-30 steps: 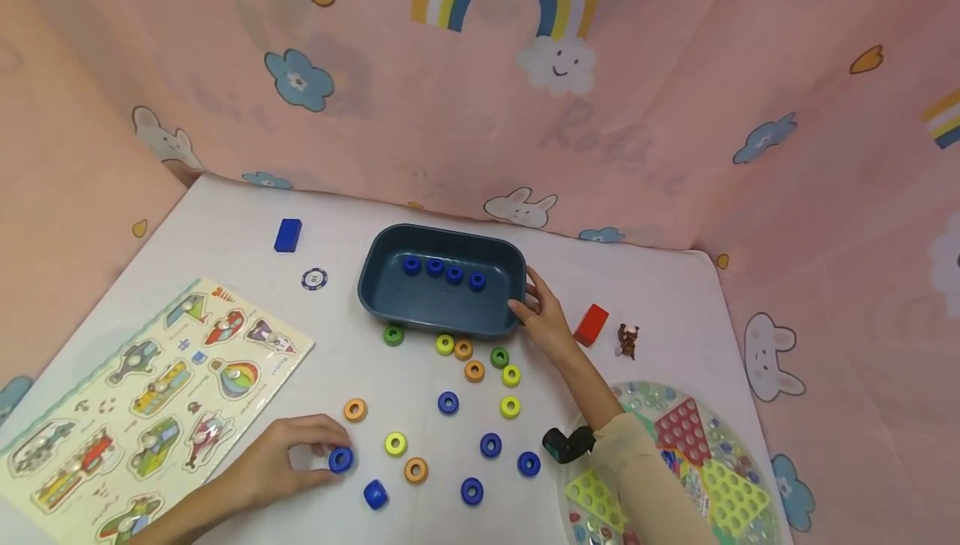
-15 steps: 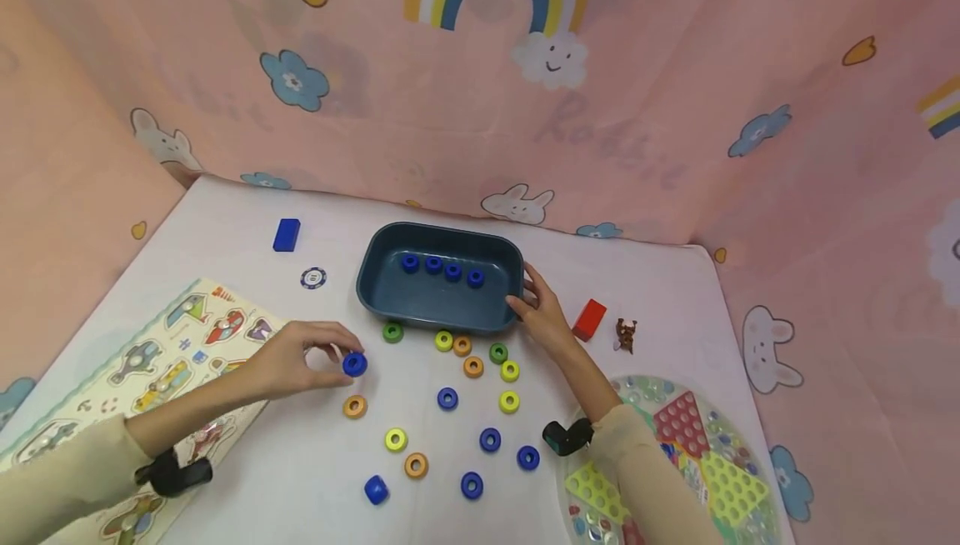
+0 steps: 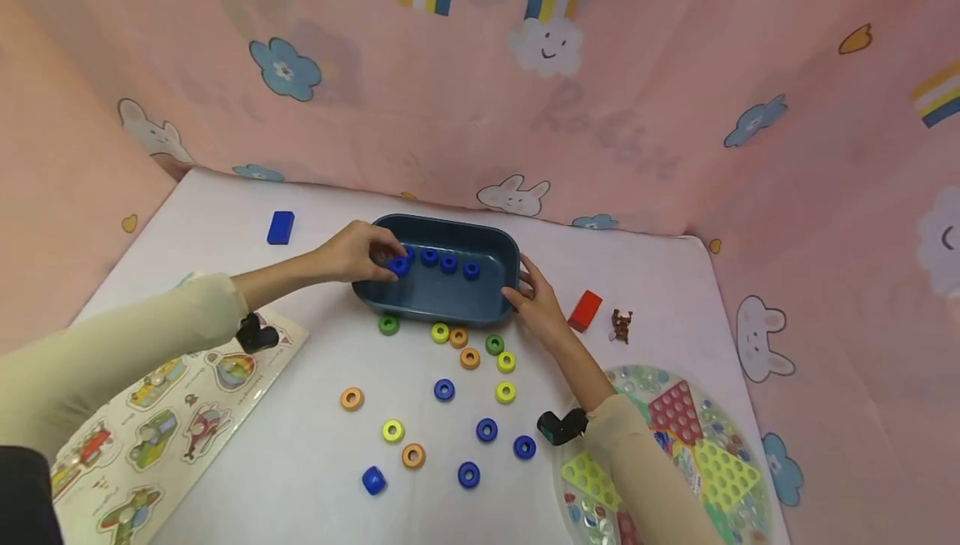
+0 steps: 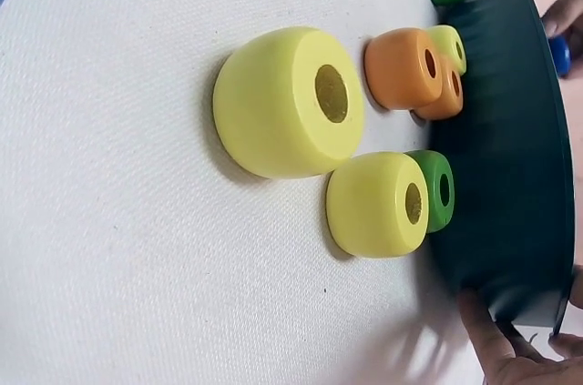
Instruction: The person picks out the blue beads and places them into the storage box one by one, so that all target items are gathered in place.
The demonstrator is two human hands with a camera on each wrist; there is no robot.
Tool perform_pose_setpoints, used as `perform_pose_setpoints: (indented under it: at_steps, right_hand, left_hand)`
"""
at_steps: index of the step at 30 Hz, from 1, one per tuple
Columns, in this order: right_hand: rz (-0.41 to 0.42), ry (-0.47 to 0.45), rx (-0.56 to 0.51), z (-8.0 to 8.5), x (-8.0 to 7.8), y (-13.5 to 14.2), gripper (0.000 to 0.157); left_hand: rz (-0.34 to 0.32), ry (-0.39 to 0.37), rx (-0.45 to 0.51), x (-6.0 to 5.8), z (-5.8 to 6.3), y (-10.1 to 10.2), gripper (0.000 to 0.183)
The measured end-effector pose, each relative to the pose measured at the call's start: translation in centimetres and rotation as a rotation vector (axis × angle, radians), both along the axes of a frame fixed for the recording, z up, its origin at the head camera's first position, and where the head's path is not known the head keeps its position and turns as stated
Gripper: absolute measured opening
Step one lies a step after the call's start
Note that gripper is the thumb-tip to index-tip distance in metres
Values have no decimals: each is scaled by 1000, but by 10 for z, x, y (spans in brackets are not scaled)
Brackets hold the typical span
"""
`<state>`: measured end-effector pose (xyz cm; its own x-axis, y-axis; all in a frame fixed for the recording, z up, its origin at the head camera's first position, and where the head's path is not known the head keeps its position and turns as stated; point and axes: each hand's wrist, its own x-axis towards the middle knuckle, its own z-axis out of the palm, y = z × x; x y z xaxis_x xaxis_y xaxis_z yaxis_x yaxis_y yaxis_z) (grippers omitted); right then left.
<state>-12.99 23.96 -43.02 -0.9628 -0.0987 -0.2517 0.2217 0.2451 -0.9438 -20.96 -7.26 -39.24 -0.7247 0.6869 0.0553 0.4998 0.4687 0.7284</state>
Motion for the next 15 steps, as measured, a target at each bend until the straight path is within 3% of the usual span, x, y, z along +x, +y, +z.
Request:
perform_pose_setpoints:
  at_steps: [3,6,10,15]
  right_hand:
    - [-3,-2,8,-1,-1,0,68]
    - [-8,-8,22,-1,-2,0,68]
    - [-15,-17,32,0,-2,-1,68]
    - [-12,-21,28,1,-2,0,68]
  left_hand:
    - [-62,10,-81,-20,-3,11,31]
    - [-121,11,-168,-32,-5,22,31]
    - [-171,8,-249,-37,-6,35,34]
    - [-195,-3,-267,-37,-7,44,35]
